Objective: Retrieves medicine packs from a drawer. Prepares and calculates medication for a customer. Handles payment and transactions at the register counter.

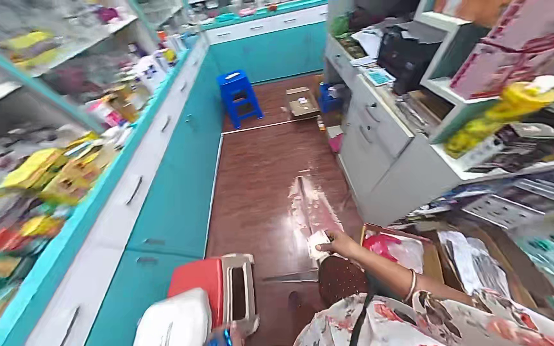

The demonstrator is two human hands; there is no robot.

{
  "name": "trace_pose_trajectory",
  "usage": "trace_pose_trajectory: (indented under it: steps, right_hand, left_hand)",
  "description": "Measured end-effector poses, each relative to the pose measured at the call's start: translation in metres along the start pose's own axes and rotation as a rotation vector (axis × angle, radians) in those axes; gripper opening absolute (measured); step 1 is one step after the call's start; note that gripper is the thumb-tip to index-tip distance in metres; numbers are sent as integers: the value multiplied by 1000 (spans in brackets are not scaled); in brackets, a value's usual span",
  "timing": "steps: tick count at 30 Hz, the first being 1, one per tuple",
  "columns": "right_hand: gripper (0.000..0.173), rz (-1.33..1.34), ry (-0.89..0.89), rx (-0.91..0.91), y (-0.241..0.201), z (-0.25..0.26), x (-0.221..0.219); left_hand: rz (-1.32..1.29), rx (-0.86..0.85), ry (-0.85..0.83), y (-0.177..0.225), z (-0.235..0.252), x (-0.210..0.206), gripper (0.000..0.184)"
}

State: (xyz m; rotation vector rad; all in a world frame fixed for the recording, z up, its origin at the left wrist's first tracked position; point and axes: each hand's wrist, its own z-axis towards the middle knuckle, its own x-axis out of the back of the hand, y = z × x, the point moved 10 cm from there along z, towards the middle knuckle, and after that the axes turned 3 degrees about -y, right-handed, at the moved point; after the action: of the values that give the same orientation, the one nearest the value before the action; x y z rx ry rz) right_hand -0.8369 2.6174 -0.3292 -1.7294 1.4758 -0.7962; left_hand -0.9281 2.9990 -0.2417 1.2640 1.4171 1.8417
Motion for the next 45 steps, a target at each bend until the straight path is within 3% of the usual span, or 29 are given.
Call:
trace_pose_trajectory:
  steps: [3, 7, 10, 14, 19, 22, 26, 31, 34, 38, 41, 45]
  right_hand:
    - [30, 178, 254, -9, -6, 15, 76]
    - [27, 304, 502, 80, -14, 60, 174]
    - [24, 309, 632, 128, -24, 110, 254]
    - [28, 91, 786, 40, -35, 170, 379]
    - [38, -478, 886, -27, -120, 202, 514]
    - [42, -566, 817, -157, -123, 229, 555]
    - [41, -555, 819, -375, -129, 248, 554]
    - [42, -499, 763, -363, -136, 250, 529]
    - [41, -504, 755, -389, -147, 265, 500]
    - [39, -531, 726, -358, -160, 287, 448]
    - [40, -560, 664, -313, -164, 302, 409]
    - [41, -505, 466, -268, -182, 314, 357]
  left_hand:
    - [-4, -28, -160, 49, 76, -81, 38]
    - [-151, -171, -303, 71, 152, -186, 24]
    - [-242, -76, -360, 87, 177, -274, 20]
    - [-263, 138, -473, 91, 183, -391, 18]
    - [-82, 24, -660, 152, 195, -486, 27]
    - [-97, -29, -699, 187, 212, -520, 19]
    - [-169, -4, -796, 192, 231, -566, 12]
    - [-92, 104, -1020, 193, 228, -613, 13]
    - [-42, 39, -1137, 220, 228, -632, 14]
    - [6, -92, -1142, 246, 249, -637, 20]
    - [-18, -39, -1150, 236, 262, -630, 17]
    - [12, 120, -1270, 185, 272, -622, 13]
